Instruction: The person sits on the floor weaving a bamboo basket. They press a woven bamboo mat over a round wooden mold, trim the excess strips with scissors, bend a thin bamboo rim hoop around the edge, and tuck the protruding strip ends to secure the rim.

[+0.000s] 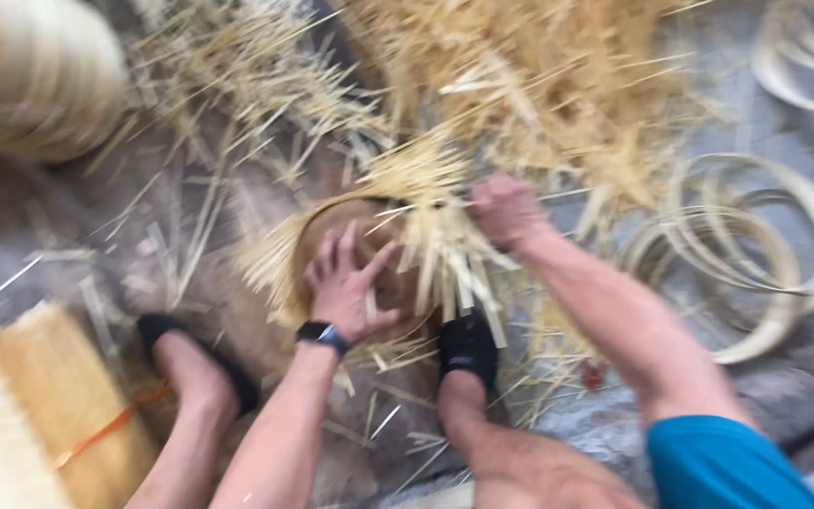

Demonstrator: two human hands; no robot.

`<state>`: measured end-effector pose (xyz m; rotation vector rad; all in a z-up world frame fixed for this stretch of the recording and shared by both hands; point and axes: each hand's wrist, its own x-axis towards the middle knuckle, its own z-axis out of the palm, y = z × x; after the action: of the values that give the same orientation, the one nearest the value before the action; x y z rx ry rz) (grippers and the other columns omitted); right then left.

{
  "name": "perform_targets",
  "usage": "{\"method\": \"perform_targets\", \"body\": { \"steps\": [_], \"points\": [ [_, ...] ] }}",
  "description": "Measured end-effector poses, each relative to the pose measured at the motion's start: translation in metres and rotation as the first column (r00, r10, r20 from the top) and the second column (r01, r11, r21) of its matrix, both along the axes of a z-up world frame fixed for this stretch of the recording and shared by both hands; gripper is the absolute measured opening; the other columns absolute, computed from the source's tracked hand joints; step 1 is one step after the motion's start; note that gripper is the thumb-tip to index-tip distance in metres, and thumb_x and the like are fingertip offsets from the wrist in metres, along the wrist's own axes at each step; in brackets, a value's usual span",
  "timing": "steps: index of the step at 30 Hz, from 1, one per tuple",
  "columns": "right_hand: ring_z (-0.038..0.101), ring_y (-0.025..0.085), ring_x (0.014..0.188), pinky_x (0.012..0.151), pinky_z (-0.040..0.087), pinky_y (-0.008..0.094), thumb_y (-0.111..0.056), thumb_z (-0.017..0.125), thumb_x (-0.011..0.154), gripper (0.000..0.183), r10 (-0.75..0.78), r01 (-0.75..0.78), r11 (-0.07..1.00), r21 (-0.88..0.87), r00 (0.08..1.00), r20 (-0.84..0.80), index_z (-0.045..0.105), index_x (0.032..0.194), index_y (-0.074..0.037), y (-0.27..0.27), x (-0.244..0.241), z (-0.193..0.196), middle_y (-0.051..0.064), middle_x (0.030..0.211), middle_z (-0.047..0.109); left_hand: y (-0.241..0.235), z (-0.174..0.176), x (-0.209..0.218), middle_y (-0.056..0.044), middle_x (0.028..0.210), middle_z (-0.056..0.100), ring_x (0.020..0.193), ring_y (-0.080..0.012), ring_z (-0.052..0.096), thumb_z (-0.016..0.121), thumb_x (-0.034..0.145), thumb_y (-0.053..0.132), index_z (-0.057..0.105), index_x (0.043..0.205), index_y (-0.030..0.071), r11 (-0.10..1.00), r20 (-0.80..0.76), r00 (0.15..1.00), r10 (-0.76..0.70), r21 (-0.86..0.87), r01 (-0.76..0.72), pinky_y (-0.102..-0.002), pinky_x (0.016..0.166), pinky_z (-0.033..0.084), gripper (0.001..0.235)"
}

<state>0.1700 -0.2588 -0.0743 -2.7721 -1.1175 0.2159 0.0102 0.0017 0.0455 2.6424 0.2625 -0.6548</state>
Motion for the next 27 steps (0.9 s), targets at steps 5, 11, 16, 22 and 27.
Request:
{"method": "perform_targets", "body": {
  "steps": [5,11,16,22,27],
  "points": [
    [0.06,0.025,0.065,0.053,0.051,0.041,-0.024,0.058,0.093,0.024,0.043,-0.053,0.997,0.063,0.985,0.165,0.064,0.079,-0.005,-0.023,-0.006,0.006,0.015,0.073,0.06,-0.043,-0.033,-0.005,-0.032,0.161,0.002,0.147,-0.0548,0.007,0.093,0.058,0.06,0.007,0.159,0.027,0.869,0.109,0.862,0.495,-0.076,-0.489,-0.068,0.113,0.017,0.138],
    [0.066,0.02,0.075,0.067,0.057,0.035,-0.014,0.058,0.078,0.016,0.023,0.003,0.998,-0.06,0.902,0.431,0.069,0.087,-0.009,0.029,0.001,0.026,0.011,0.082,0.067,-0.05,-0.031,-0.004,-0.041,0.155,0.012,0.143,-0.0569,0.023,0.089,0.066,0.046,0.001,0.163,0.019,0.769,0.24,0.738,0.63,-0.066,-0.635,-0.059,0.119,0.023,0.133],
    [0.057,0.012,0.058,0.052,0.049,0.031,-0.054,0.051,0.106,0.051,0.039,-0.069,0.934,-0.351,0.995,-0.093,0.072,0.09,-0.01,-0.028,0.01,0.019,0.006,0.074,0.069,-0.031,-0.028,-0.014,-0.037,0.155,0.018,0.142,-0.0554,0.028,0.089,0.06,0.037,0.006,0.162,0.024,0.907,0.288,0.86,0.421,-0.12,-0.404,-0.059,0.117,0.03,0.133],
    [0.047,0.008,0.053,0.053,0.042,0.028,-0.029,0.05,0.116,0.039,0.041,-0.083,0.974,0.212,0.98,0.197,0.069,0.086,-0.012,0.031,0.003,0.001,0.003,0.073,0.063,-0.025,-0.031,-0.017,-0.036,0.154,0.019,0.142,-0.0555,0.028,0.089,0.058,0.037,0.006,0.162,0.027,0.943,0.312,0.89,0.332,-0.142,-0.302,-0.061,0.117,0.03,0.134],
    [0.038,0.009,0.041,0.039,0.04,0.032,-0.017,0.047,0.109,0.05,0.097,-0.105,0.964,-0.244,0.994,-0.041,0.057,0.061,-0.013,-0.006,0.015,-0.005,-0.001,0.05,0.046,-0.018,-0.015,-0.015,-0.029,0.156,0.018,0.142,-0.0548,0.025,0.089,0.056,0.036,0.012,0.159,0.033,0.968,0.238,0.938,0.251,-0.042,-0.248,-0.071,0.111,0.026,0.129]
  ]
}}
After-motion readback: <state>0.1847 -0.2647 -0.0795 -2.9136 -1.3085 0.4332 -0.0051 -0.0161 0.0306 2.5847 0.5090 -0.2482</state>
